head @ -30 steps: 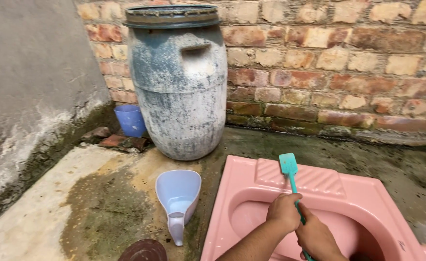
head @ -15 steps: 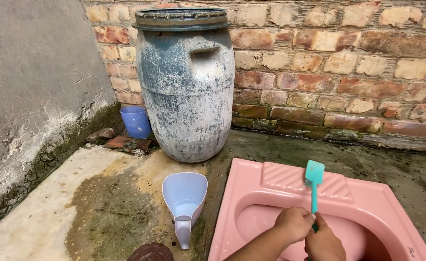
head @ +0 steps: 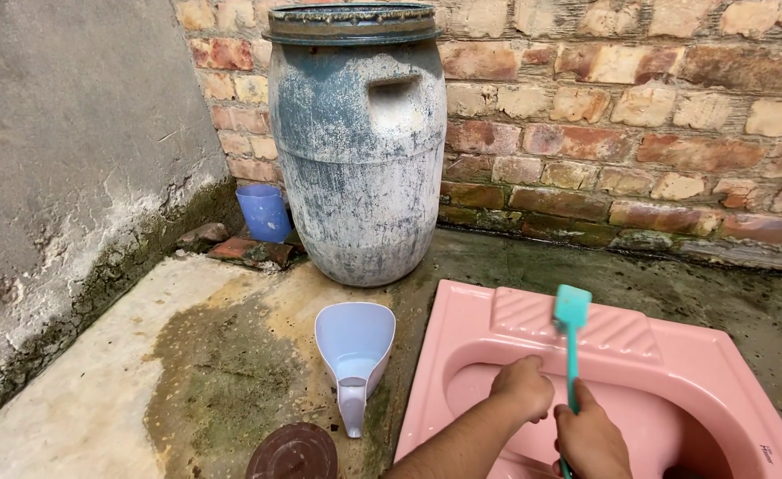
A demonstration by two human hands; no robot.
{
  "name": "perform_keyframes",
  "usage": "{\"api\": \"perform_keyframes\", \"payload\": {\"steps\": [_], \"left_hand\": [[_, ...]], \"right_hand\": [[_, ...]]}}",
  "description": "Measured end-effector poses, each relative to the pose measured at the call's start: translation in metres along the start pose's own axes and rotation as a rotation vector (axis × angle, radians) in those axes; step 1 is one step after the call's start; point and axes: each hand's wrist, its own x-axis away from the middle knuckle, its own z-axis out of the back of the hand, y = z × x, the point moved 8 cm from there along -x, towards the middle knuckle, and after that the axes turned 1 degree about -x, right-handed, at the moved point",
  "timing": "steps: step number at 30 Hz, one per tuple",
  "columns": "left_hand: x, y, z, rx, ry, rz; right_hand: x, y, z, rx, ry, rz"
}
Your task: Cleaning a pink squat toilet with water and a brush.
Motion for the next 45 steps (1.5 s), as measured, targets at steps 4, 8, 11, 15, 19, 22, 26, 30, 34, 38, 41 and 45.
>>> {"api": "perform_keyframes", "payload": {"steps": [4, 8, 11, 15, 19, 22, 26, 30, 34, 38, 41, 45], "left_hand": [[-0.03, -0.007, -0.018, -0.274, 0.103, -0.176], [-0.033, -0.015, -0.005, -0.229, 0.184, -0.174], [-0.047, -0.018, -0.007, -0.184, 0.216, -0.224], [-0.028, -0.005, -0.008, -0.184, 0.162, -0.192], [-0.018, -0.006, -0.005, -0.193, 0.116, -0.064], [-0.016, -0.008, 0.001, -0.123, 0.086, -0.049], [-0.027, -0.002, -0.01, -0.126, 0.072, -0.122], [-0.038, -0.014, -0.01, -0.133, 0.086, 0.006], [-0.045, -0.032, -0.005, -0.047, 0.114, 0.077], [-0.005, -0.014, 0.012, -0.138, 0.061, 0.068], [-0.004, -0.018, 0.009, -0.24, 0.042, 0.058], [0.011, -0.015, 0.016, -0.167, 0.03, 0.087]], "right_hand": [[-0.027, 0.014, -0.019, 0.096, 0.032, 0.112], [-0.019, -0.003, -0.026, 0.109, -0.09, 0.196], [-0.019, -0.001, -0.018, 0.075, -0.064, 0.121], [-0.015, 0.006, -0.017, -0.021, 0.021, -0.001], [-0.051, 0.028, -0.042, -0.054, -0.071, 0.097], [-0.028, 0.005, -0.036, -0.033, -0.15, 0.175], [-0.02, 0.001, -0.033, -0.034, -0.063, 0.12], [-0.071, 0.032, -0.081, -0.276, -0.183, 0.174], [-0.036, 0.021, -0.075, -0.586, -0.399, 0.122], [-0.035, 0.026, -0.046, -0.583, -0.268, 0.124], [-0.009, -0.001, -0.015, -0.267, -0.003, 0.256], [0.02, -0.046, -0.002, 0.113, 0.2, 0.471]]}}
